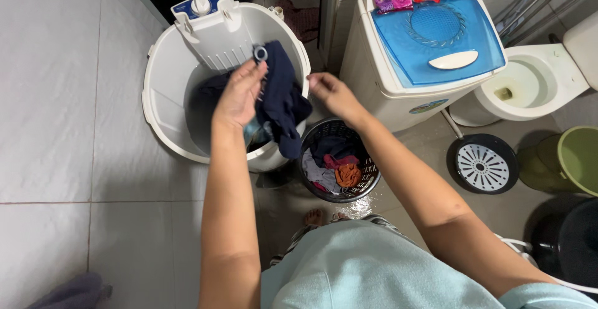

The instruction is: The person transfers various garments from a black laundry basket into a white bucket filled with water. They handle items one at a time, including a red patterned cloth, a light blue shirt, a white sock, a yellow cloth, a blue hoodie, a dark blue jacket, and a grey shirt, placing each into the bucket.

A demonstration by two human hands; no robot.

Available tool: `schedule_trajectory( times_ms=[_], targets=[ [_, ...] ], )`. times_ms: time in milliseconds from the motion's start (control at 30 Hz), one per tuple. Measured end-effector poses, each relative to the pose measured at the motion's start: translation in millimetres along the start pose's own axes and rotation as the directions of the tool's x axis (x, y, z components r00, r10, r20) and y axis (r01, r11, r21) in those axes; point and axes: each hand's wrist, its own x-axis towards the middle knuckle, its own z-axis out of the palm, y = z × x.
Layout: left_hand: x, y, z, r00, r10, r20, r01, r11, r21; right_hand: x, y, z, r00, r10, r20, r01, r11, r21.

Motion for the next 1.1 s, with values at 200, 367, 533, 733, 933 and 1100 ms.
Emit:
schedule_trajectory(
  times_ms=[200,367,533,733,933,1100],
  targets=[
    [1,54,6,0.993,0.083,0.081,-0.093,0.988,0.126,-1,-13,51,0.910,-0.121,0.397,0.171,0.981,-0.094],
    [0,79,-25,0.987,0.156,0.042,-0.161,0.968,0.190,38,-3,83,0.968,-0.199,0.155,0.246,0.881,-0.405],
    [2,79,-97,0.903,0.359,-0.234,-0.124,0.741,0.660,73,18,84,0.997,-0.060,-0.053,0.040,0.951,-0.305],
    [13,35,-189,0.833,0.448,-0.326,0.027,0.556,0.831,96,57,84,0.994,-0.106,-0.020,0.096,0.950,-0.298],
    [8,-65,-242,0.783,0.194,-0.591,0.479,0.417,0.772,85,99,76,0.994,-0.080,-0.080,0.044,0.926,-0.374],
    [-1,-137,-223,0.860,0.118,-0.497,0.355,0.562,0.747,59,127,51,0.976,-0.013,-0.219,-0.061,0.943,-0.327]
  ],
)
